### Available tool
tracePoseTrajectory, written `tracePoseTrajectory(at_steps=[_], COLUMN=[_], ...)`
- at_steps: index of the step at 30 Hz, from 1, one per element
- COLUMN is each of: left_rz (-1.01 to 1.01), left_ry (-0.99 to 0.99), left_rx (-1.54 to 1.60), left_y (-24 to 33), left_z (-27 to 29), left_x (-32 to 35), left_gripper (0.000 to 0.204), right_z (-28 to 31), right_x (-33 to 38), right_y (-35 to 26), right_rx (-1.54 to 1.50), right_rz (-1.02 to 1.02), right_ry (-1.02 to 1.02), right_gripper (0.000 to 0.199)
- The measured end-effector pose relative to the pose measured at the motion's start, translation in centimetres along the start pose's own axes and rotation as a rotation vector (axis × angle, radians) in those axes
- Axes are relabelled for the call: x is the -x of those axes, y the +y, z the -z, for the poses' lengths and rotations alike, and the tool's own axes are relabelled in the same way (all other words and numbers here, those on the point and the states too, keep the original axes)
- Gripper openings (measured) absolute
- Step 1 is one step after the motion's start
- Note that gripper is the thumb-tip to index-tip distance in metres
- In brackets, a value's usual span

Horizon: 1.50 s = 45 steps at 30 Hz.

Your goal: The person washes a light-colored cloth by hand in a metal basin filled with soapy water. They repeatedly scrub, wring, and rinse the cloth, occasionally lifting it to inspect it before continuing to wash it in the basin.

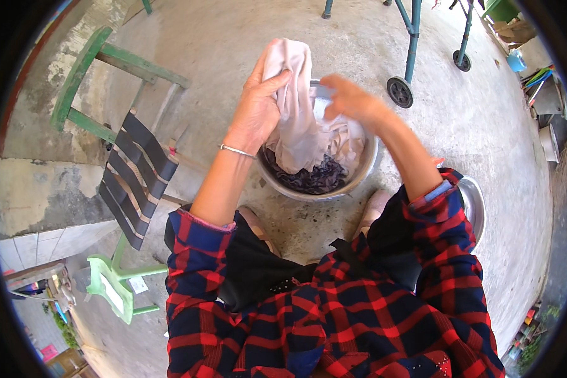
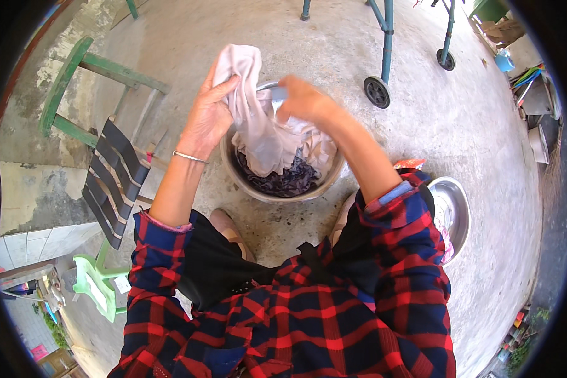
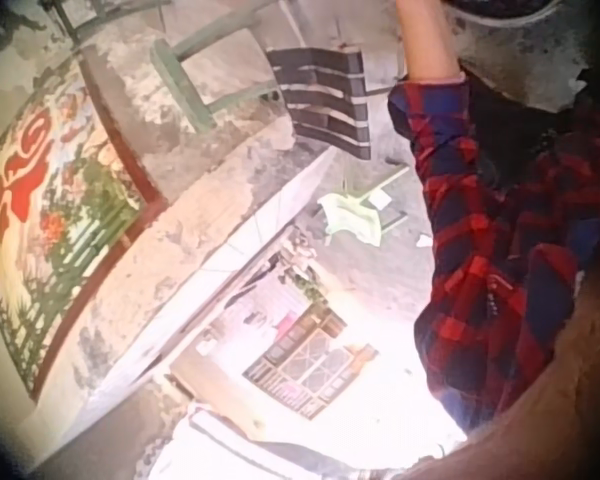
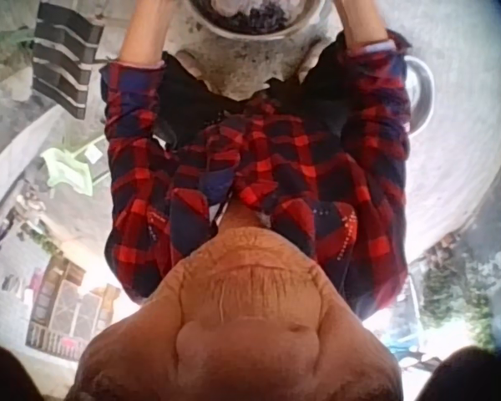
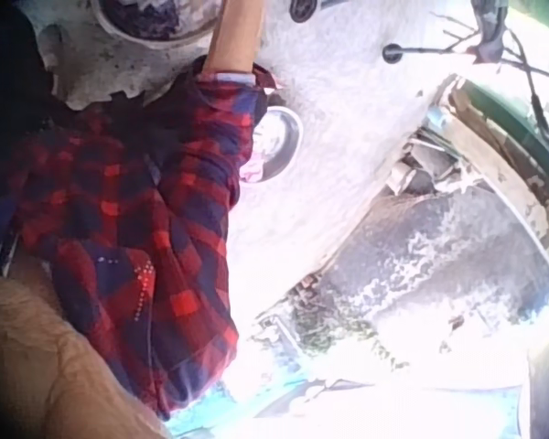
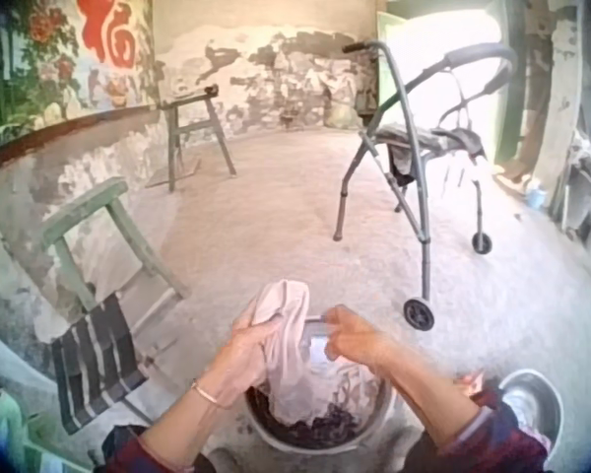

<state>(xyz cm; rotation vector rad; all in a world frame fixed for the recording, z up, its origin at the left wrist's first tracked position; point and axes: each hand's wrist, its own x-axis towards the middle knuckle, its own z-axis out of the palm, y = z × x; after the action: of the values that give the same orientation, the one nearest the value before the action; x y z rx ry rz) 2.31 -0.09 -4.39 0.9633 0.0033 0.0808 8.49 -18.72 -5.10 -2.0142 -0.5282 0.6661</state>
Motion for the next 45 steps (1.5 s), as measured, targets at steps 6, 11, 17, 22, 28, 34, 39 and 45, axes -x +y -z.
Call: tracePoseTrajectory(at_steps=[6, 11, 17, 22, 28, 34, 39, 45], left_rz=[0.056, 0.090, 0.280, 0.428, 0.445, 0.479, 0.373, 0.316], left_ry=[0.138, 0.324, 0.282, 0.060, 0.232, 0.181, 0.216, 0.189], left_rx=[0.358, 0.498, 0.269, 0.461, 0.301, 0.361, 0.334, 0.393], left_y=[1.8, 2.4, -2.4, -6.9, -3.5, -0.5, 0.3, 2.4], left_z=[0.7, 3.4, 4.8, 4.1, 0.4, 2.4, 2.3, 1.4], left_x=[0.0, -0.6, -0.8, -0.1, 0.6, 0.0, 0.0, 0.4], left_gripper=[0.053, 0.044, 0.049, 0.025, 0.022, 0.023, 0.025, 0.020], right_z=[-5.2, -4.7, -7.5, -9.1, -4.7, -0.7, -0.4, -0.7], right_x=[-0.1, -0.3, 2.6, 2.0, -1.6, -0.2, 0.3, -0.3], right_y=[1.7, 0.0, -4.5, -3.9, -0.8, -0.5, 1.5, 5.0], right_rx=[-0.240, -0.890, -0.185, 0.510, 0.325, -0.329, -0.163, 0.594], right_rz=[-0.020, 0.065, 0.330, 0.476, 0.192, 0.020, 0.019, -0.095], right_ry=[0.001, 0.227, 0.423, 0.453, 0.615, -0.029, -0.336, -0.275], right_gripper=[0.044, 0.032, 0.025, 0.022, 0.034, 0.049, 0.051, 0.036])
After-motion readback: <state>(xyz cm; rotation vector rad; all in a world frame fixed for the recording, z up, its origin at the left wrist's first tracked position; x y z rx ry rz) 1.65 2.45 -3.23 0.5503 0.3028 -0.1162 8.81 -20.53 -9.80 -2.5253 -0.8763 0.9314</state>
